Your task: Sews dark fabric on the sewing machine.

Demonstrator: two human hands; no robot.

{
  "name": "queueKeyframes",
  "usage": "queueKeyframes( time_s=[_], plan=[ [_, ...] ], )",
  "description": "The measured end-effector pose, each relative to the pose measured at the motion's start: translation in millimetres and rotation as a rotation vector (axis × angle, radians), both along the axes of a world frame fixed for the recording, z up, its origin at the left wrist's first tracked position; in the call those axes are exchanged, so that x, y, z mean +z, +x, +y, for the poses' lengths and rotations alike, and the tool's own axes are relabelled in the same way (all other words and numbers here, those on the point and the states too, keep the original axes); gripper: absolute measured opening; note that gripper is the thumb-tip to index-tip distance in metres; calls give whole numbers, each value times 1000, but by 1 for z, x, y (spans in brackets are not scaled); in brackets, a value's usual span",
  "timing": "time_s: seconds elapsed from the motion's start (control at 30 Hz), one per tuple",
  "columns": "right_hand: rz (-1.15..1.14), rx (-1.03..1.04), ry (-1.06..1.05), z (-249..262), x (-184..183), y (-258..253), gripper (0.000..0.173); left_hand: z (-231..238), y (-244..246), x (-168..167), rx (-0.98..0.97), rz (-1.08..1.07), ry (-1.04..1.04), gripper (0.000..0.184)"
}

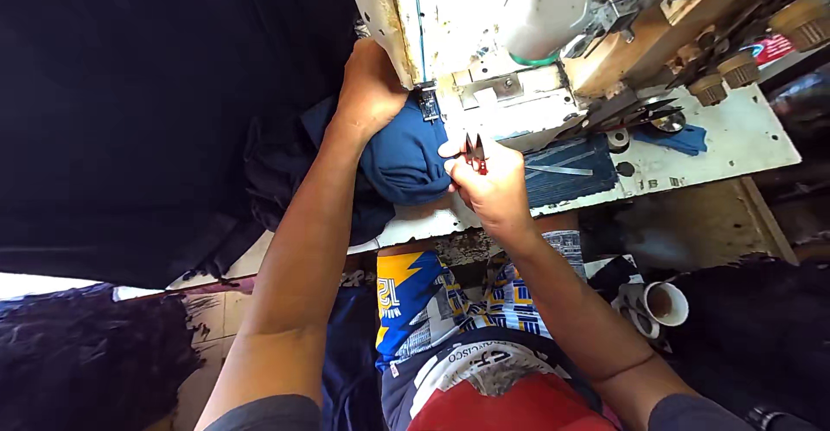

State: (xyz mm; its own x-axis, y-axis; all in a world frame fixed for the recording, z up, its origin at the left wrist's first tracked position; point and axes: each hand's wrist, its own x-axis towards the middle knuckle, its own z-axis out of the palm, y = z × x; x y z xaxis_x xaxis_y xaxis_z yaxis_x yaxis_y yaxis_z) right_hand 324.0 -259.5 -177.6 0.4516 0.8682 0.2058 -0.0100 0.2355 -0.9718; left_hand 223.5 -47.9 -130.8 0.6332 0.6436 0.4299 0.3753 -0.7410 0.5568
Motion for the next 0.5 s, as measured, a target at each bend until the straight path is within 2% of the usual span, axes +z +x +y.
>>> queueKeyframes(
  time_s=[0.2,0.37,0.5],
  plan=[
    [-6,-15,-9,-1,1,-1,20,3,1,-2,11,32,38,49],
    [34,6,5,4,6,-1,17,7,-1,-5,-59,-14,89,44],
    [21,28,-1,1,5,0,17,3,-5,-5,-6,6,111,43]
  ],
)
